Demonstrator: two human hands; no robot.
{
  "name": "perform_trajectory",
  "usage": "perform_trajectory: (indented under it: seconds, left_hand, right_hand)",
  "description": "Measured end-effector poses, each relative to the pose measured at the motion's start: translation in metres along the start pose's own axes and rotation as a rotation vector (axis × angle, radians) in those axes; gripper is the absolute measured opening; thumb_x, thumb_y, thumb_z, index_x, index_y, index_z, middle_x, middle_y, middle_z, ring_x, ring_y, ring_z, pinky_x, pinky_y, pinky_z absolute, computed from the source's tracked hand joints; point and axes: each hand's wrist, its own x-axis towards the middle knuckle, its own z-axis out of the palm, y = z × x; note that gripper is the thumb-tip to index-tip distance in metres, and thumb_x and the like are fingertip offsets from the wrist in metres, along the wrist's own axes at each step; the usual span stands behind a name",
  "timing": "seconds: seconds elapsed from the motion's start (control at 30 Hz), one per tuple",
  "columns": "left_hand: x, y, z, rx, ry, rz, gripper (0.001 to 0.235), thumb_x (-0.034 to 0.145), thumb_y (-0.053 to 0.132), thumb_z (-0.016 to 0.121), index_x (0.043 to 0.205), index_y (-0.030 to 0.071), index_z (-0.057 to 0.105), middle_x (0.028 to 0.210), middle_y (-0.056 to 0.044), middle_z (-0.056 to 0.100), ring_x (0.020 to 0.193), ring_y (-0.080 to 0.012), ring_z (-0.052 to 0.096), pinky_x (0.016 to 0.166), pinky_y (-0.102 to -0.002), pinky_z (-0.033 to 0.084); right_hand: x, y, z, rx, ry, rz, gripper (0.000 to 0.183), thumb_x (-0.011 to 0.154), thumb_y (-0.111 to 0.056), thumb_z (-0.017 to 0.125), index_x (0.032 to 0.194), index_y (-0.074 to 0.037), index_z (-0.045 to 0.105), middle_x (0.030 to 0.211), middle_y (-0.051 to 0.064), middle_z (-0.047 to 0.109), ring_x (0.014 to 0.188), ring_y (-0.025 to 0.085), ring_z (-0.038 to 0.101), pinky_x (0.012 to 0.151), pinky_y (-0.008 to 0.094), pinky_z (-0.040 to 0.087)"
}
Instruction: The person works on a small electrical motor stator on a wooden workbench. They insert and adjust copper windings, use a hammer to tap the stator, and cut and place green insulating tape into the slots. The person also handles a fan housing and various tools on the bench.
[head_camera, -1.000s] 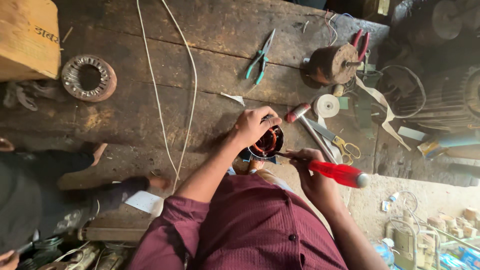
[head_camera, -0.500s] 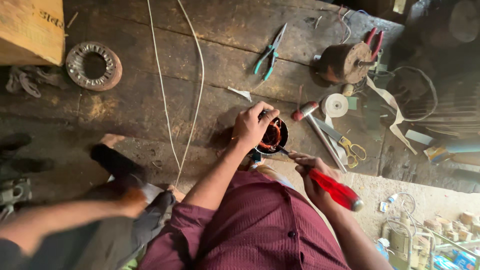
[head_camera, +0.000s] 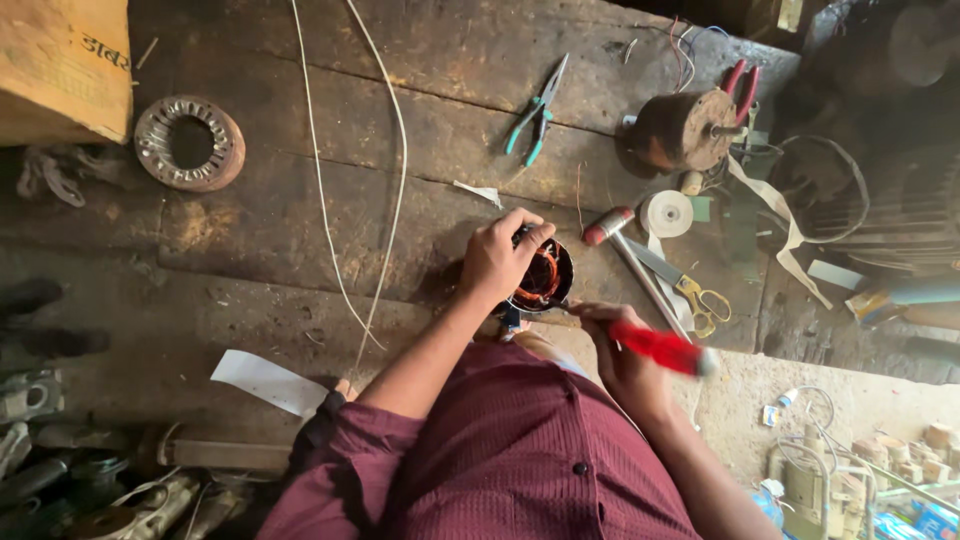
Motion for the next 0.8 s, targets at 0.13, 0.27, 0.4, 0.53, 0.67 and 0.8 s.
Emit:
perform_trajectory:
  seconds: [0.13,0.27,0.4,0.53,0.67,0.8]
  left_hand:
    - [0.000,0.003,0.003,0.024,-0.003,-0.024,0.037,0.097,0.048,0.066,0.100,0.011,0.070,0.087,-0.016,0.075,0.084,-0.0388,0.073,0.069,-0.047,0.056]
    - [0.002,0.009,0.000,0.063,0.023,-0.056,0.037,0.096,0.049,0.066,0.099,0.012,0.070,0.085,-0.016,0.075,0.082,-0.0385,0.073,0.067,-0.047,0.056]
    - [-0.004,0.012,0.005,0.075,-0.011,-0.096,0.037,0.095,0.050,0.066,0.098,0.013,0.071,0.078,-0.015,0.074,0.077,-0.0375,0.074,0.063,-0.046,0.056]
    - [0.007,0.011,0.004,0.110,0.026,-0.052,0.037,0.095,0.051,0.067,0.097,0.014,0.073,0.077,-0.016,0.073,0.074,-0.0372,0.073,0.061,-0.046,0.056]
    - [0.001,0.007,0.005,0.110,0.012,-0.060,0.038,0.094,0.051,0.067,0.096,0.014,0.073,0.077,-0.016,0.074,0.074,-0.0367,0.073,0.062,-0.045,0.056]
    - [0.003,0.008,0.004,0.119,0.029,-0.035,0.037,0.094,0.051,0.068,0.096,0.014,0.073,0.078,-0.017,0.073,0.075,-0.0389,0.072,0.061,-0.047,0.055]
  right_hand:
    - [0.013,-0.011,-0.001,-0.338,-0.048,0.063,0.016,0.093,0.004,0.070,0.105,-0.006,0.068,0.097,0.012,0.078,0.084,0.029,0.077,0.074,0.037,0.059]
    - [-0.003,-0.002,0.004,-0.192,0.033,-0.049,0.016,0.091,0.001,0.072,0.102,-0.005,0.062,0.104,0.011,0.078,0.092,0.025,0.078,0.073,0.031,0.061]
    - [-0.028,0.019,-0.003,-0.206,0.047,-0.147,0.018,0.089,-0.001,0.074,0.096,-0.004,0.058,0.110,0.010,0.079,0.095,0.020,0.078,0.072,0.029,0.062]
    - [-0.035,0.030,0.002,0.001,0.098,-0.228,0.013,0.095,0.004,0.066,0.102,-0.003,0.059,0.115,0.017,0.075,0.110,0.027,0.077,0.077,0.030,0.064]
    - [-0.046,0.031,0.005,0.054,0.113,-0.230,0.012,0.096,0.006,0.063,0.105,-0.002,0.061,0.115,0.021,0.074,0.108,0.029,0.076,0.071,0.028,0.065]
    - [-0.037,0.024,0.004,0.054,0.101,-0.231,0.012,0.096,0.006,0.059,0.104,-0.002,0.062,0.115,0.020,0.075,0.101,0.025,0.079,0.068,0.027,0.064]
